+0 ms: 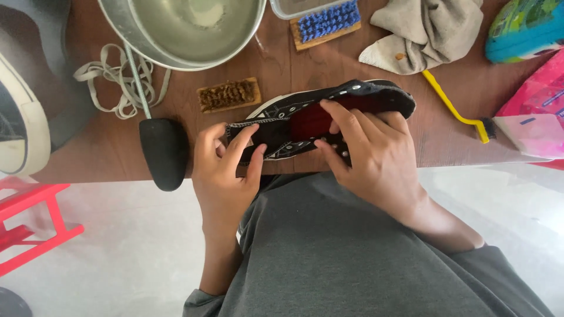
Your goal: The person scrubs a black high-top sneaker with a wooden brush, rinses it under a faucet, and wipes it with a cloth. They repeat the scrubbing and wiping on different parts of the shoe, including the interior, using water from a metal bowl.
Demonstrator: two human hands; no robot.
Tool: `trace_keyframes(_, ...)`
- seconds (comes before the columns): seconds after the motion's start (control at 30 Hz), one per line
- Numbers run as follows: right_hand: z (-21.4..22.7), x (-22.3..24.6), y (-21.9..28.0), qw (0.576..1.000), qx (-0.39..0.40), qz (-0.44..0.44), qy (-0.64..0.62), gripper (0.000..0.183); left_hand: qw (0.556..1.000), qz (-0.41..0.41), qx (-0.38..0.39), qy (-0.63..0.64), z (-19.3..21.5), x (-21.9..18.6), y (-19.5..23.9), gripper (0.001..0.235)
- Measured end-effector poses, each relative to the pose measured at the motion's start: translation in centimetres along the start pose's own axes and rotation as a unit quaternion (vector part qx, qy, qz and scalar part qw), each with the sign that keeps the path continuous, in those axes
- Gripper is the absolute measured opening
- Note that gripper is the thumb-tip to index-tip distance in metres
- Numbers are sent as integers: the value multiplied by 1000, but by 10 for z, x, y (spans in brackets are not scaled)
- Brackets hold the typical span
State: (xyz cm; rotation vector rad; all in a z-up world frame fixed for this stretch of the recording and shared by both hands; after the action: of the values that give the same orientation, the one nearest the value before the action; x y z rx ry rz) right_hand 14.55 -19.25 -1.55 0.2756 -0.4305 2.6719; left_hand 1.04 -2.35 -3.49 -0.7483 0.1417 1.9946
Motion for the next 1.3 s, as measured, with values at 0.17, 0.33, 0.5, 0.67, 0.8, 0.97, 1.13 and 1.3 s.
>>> trace_keyframes(0.17,-4,1,-3,999,37,-13,-2,55,999,31,32,17,1,4,0,33)
trace_keyframes(0.33,-8,-2,-6,998,60,-16,-11,66,995,58,72,37,0,7,-4,40)
trace_keyframes(0.5,-12,-2,-8,997,81,-15,-9,71,995,62,82,12,1,11,-4,41)
trace_keyframes(0.67,-13,-4,-14,990,137,-23,-22,78,994,67,90,-9,-3,24,1,51)
trace_keyframes(0.8,-14,-5,-19,988,148,-27,-36,75,990,87,109,11,-9,32,2,57)
trace_keyframes(0.97,-7,-6,-20,989,131,-31,-66,67,991,81,90,48,-12,41,4,59)
trace_keyframes(1.13,11,-4,-29,994,58,49,-72,36,998,-25,-50,41,-6,38,12,49)
trace_keyframes(1.3,12,8,-38,987,-6,82,-139,12,993,-16,-101,62,8,40,5,20)
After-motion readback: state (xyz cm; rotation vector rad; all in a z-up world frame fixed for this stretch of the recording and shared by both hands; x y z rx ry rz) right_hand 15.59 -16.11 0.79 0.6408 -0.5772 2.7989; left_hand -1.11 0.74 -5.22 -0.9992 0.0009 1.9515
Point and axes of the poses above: each hand's wrist, its own y-axis away from the middle knuckle, its own z-axis out of the back of the hand, x = y × z, the point moved 4 cm from there along -y, towards the middle knuckle, and after that the axes turned 4 degrees about z, right-handed, at the moved point
